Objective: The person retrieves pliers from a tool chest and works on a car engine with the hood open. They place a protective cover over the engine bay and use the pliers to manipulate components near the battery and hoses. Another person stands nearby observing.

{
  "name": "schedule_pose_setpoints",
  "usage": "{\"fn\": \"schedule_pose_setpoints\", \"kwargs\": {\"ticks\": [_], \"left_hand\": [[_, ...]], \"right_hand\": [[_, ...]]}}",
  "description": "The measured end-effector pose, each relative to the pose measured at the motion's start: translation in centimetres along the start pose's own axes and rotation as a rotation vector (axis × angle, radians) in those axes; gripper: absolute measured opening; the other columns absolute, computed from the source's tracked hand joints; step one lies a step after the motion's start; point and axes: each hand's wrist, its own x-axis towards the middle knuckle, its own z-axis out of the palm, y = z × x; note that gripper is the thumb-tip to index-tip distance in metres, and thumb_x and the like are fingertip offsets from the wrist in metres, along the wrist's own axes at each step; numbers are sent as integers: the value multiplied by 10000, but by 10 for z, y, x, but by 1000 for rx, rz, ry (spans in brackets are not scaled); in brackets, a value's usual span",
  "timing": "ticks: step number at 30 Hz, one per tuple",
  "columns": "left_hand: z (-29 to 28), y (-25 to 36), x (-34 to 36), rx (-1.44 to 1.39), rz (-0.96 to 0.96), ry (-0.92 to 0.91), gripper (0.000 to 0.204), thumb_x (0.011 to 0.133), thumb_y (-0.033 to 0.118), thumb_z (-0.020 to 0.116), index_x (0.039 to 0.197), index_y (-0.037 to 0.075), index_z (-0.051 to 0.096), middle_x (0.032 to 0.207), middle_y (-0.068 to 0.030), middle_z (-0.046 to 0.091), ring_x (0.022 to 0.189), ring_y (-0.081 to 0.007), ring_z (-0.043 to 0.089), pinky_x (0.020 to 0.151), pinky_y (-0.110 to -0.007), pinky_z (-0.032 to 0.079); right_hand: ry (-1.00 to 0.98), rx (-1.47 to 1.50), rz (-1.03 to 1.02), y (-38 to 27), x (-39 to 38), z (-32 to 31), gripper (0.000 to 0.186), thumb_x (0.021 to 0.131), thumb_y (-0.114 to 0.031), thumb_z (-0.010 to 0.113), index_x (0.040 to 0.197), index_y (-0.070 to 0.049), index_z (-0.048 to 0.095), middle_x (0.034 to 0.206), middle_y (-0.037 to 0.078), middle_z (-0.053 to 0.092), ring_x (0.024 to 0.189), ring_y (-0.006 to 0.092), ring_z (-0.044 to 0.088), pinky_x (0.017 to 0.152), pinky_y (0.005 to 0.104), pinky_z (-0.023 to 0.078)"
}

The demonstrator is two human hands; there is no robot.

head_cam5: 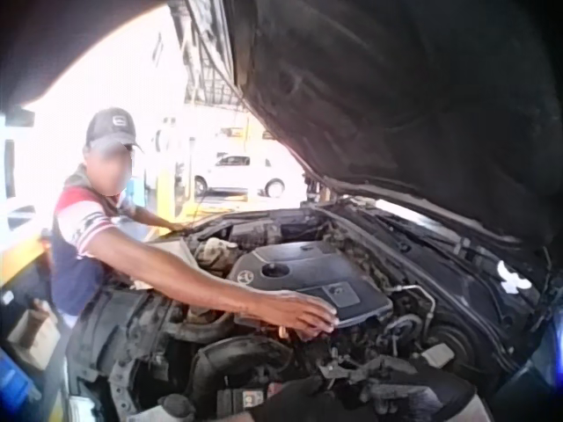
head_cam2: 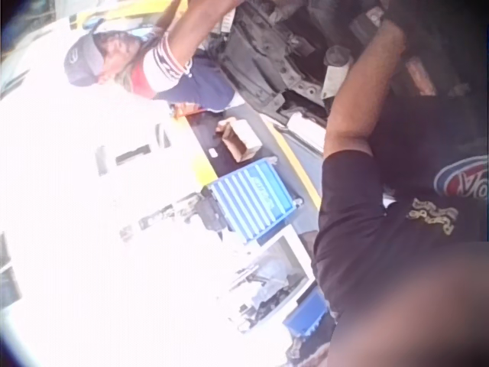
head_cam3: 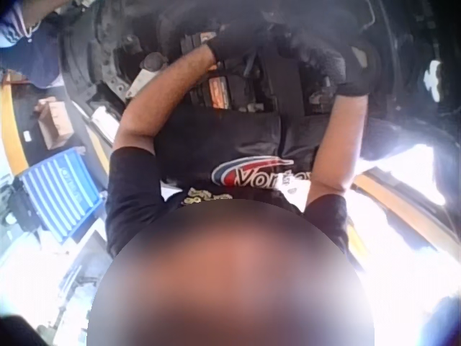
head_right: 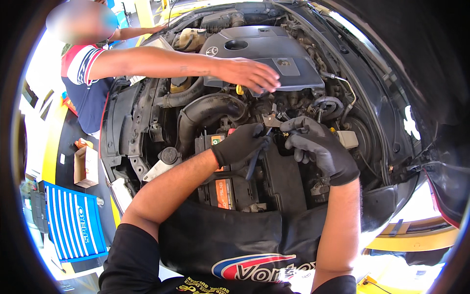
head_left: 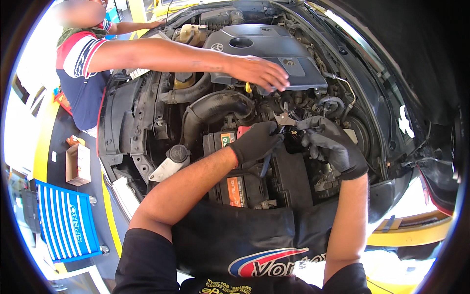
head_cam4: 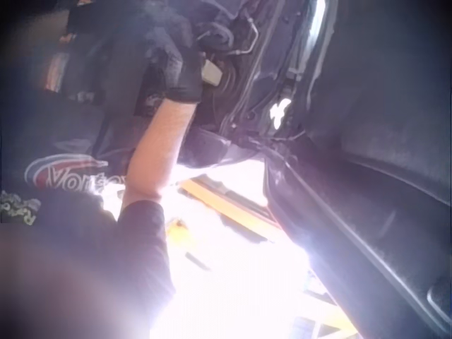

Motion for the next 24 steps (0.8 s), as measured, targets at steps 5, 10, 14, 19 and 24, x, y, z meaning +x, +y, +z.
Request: {"fn": "schedule_pose_setpoints", "kwargs": {"ticks": [5,10,14,19,24], "left_hand": [[21,-19,6,-178,-106,-59,229,983,201,649,978,-28,652,816,-174,694,759,-284,693,699,-404,533],[15,-19,-2,-227,109,-30,184,966,153,649,1021,-20,677,864,-137,726,773,-249,706,715,-384,554],[-3,-1,-13,-414,-1,-216,140,938,87,654,1060,24,682,959,-56,731,867,-132,679,747,-340,563],[-10,5,-13,-510,-42,-227,237,880,89,707,1105,36,651,1047,-47,711,970,-100,647,820,-316,553],[-4,-46,-8,-33,289,-22,318,854,112,748,1150,67,640,1110,-33,692,1003,-103,629,859,-306,549]], "right_hand": [[-184,-143,-124,13,3,2,507,923,-297,763,1329,-49,588,970,19,667,777,104,623,702,259,488],[142,-746,-626,37,25,61,389,921,-252,751,1239,-63,629,931,93,681,800,252,693,713,382,533],[335,-947,-700,39,26,87,266,927,-237,718,1128,-71,665,884,169,671,807,335,694,728,432,549],[417,-1102,-683,37,26,89,316,852,-291,746,1117,-133,679,948,105,622,853,275,683,729,424,549],[473,-1203,-754,41,31,100,346,864,-309,720,1148,-116,677,1079,109,573,917,269,641,742,400,533]]}}
